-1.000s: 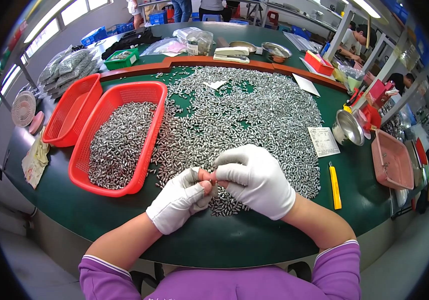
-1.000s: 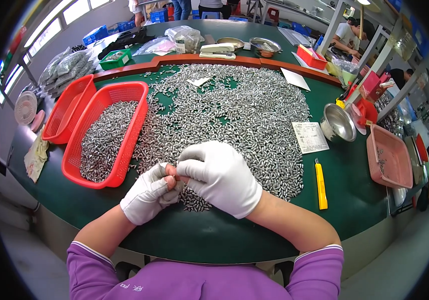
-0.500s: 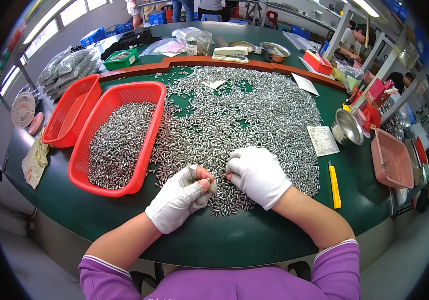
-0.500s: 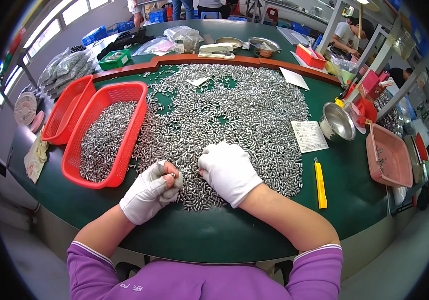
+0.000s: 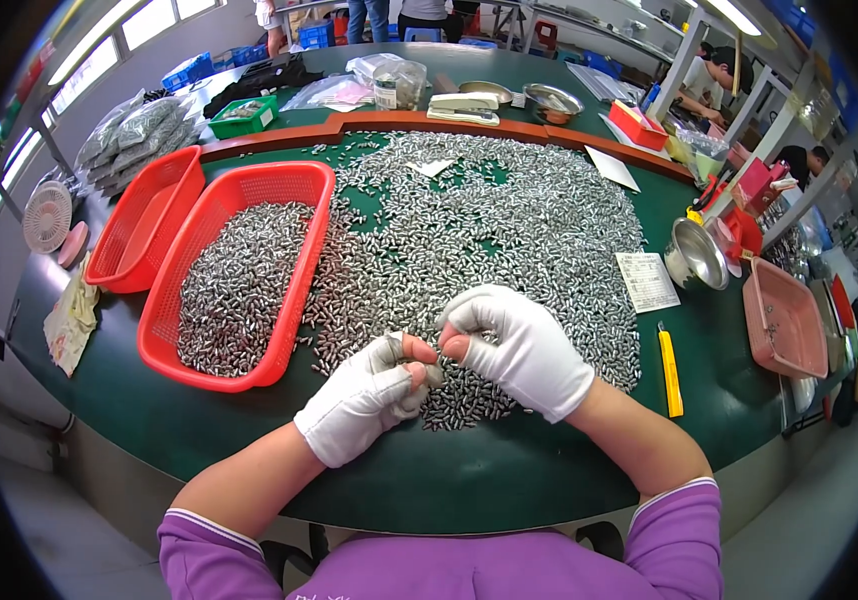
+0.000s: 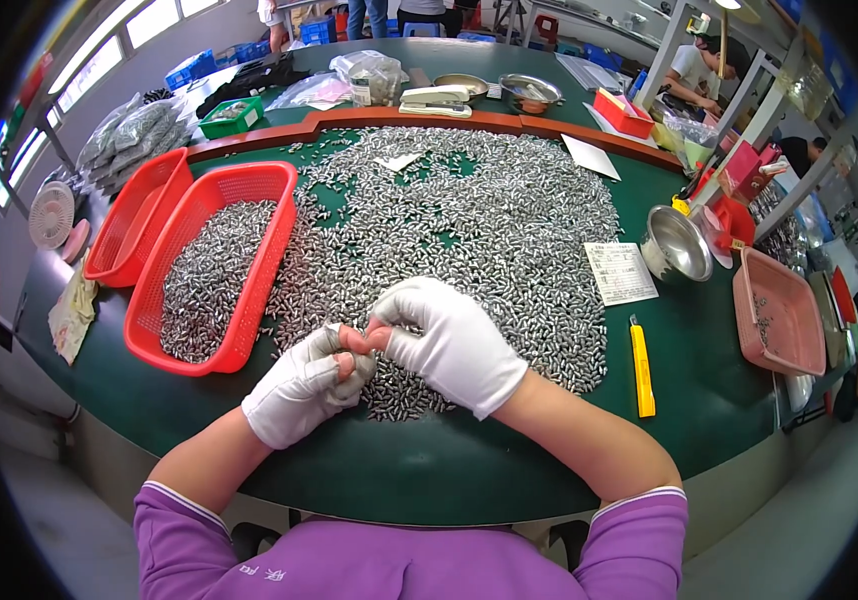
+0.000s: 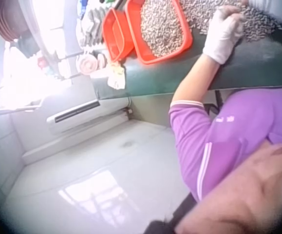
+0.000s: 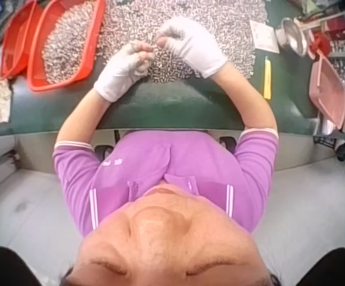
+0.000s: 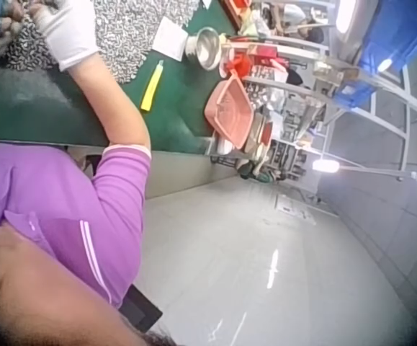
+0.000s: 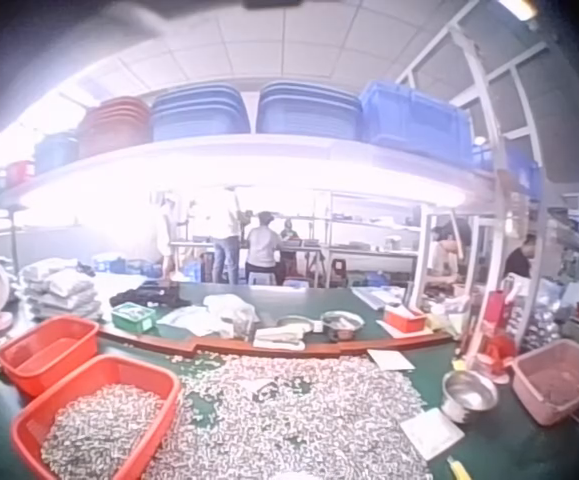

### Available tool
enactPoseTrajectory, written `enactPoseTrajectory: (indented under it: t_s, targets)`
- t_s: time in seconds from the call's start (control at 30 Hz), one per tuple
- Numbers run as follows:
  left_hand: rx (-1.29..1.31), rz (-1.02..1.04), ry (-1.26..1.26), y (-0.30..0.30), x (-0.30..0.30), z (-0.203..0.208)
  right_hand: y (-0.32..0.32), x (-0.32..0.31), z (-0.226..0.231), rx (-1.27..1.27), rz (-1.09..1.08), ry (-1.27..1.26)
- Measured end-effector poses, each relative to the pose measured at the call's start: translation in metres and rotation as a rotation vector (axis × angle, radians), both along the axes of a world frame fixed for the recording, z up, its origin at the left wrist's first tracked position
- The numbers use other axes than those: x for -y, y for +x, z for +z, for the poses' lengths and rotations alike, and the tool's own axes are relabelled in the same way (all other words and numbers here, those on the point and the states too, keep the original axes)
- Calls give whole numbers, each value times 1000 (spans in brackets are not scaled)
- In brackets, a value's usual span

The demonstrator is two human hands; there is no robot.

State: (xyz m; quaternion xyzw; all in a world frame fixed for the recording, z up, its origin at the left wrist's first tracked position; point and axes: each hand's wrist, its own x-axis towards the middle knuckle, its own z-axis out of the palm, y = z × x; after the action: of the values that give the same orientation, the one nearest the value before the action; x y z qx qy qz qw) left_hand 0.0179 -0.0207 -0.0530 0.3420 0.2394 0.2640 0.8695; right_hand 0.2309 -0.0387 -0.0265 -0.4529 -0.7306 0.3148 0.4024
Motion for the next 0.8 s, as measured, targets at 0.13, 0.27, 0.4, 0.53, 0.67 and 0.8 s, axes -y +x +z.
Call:
enactPoseTrajectory:
  t_s: [0.13, 0.27, 0.4, 0.53, 0.67, 0.8]
  targets:
    - [-50, -12, 17, 1, 2, -1, -11, 8, -8, -70, 47, 70]
    - [-74, 26, 18, 1, 3, 0, -9, 7, -4, 31, -8, 153]
    - [-74, 10, 66, 0, 2, 0, 8, -2, 3, 570, -201, 346]
    - [-72, 16, 80, 1, 2, 0, 20, -10, -17, 817, -244, 158]
    - [-54, 15, 64, 1, 1, 0, 16, -12, -20, 783, -227, 211]
    - [-25, 1, 41, -1, 0, 0, 13, -12, -17, 782, -229, 209]
